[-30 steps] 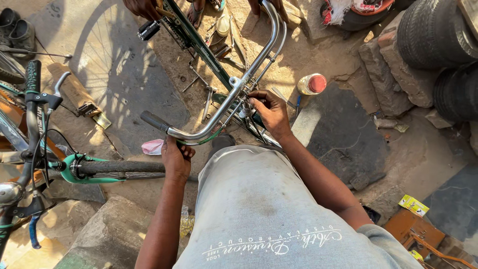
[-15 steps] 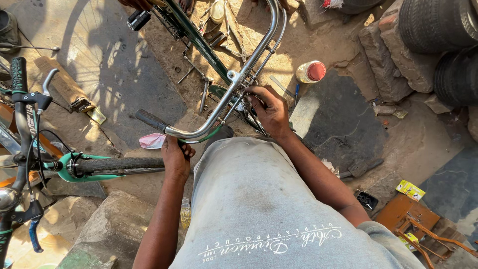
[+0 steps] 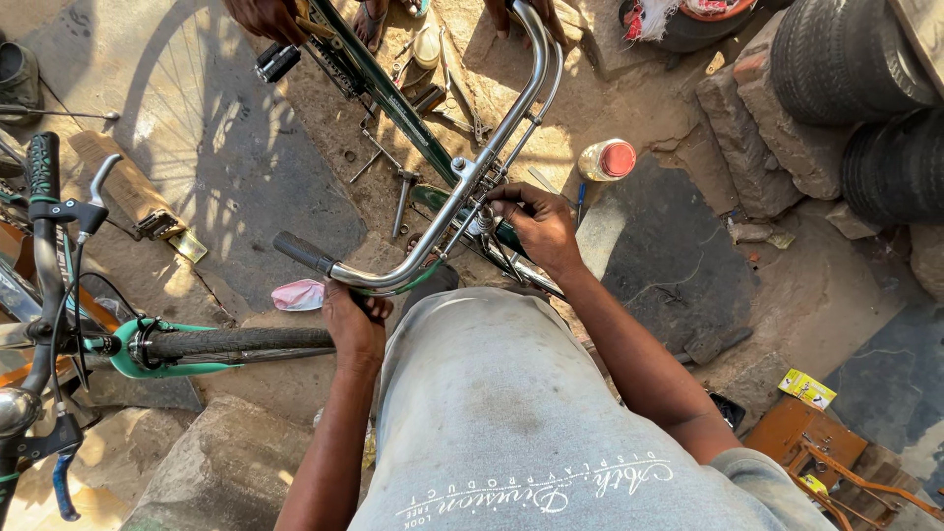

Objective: The person is repairing a bicycle in an outdoor workshop. They use a wrench to tighten the handlebar stem and adjust the handlebars, then pick up a pair of pliers to work on the front wheel area.

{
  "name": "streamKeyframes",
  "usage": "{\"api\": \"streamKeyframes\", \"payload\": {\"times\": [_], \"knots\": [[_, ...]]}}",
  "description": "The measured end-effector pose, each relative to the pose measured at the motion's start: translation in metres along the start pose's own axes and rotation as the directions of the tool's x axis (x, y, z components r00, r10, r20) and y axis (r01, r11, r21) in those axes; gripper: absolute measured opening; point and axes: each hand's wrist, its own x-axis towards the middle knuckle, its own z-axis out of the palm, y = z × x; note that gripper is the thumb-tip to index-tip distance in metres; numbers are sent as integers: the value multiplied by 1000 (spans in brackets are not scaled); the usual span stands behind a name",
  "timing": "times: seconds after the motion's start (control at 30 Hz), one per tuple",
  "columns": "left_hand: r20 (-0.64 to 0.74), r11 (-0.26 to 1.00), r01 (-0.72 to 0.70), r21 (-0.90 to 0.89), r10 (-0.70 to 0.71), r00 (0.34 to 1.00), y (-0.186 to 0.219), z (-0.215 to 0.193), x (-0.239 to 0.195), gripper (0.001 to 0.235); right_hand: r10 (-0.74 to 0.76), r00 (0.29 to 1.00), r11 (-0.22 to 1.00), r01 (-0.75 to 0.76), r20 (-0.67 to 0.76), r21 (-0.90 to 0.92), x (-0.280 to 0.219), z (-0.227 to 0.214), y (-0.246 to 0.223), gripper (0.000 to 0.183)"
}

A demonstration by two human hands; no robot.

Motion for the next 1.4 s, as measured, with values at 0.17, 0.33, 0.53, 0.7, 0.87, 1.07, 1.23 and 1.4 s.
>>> {"api": "streamKeyframes", "payload": {"times": [0.17,0.33,0.53,0.7,0.87,1.07,1.23,1.4], "knots": [[-120,983,181,26,-176,977,1,4,0,34,-75,995,981,62,64,186,2,-3,6,18],[-37,998,59,17,-59,998,2,5,1,35,170,985,947,-172,32,271,3,-4,9,20],[-88,993,113,17,-111,990,2,6,5,33,285,957,803,-208,-54,559,7,10,18,32],[-105,992,117,50,-111,988,3,10,0,33,407,913,654,-309,23,690,12,11,20,33],[-129,988,151,46,-144,981,6,10,-1,32,336,936,561,-290,108,775,6,8,26,25],[-101,988,148,37,-144,985,2,5,2,30,306,943,486,-271,130,831,4,14,48,23],[-82,987,158,32,-155,984,0,7,7,32,268,963,585,-185,27,790,5,24,52,22],[-82,982,184,30,-181,980,-2,-3,6,33,138,967,824,9,-215,566,-3,45,60,19]]}}
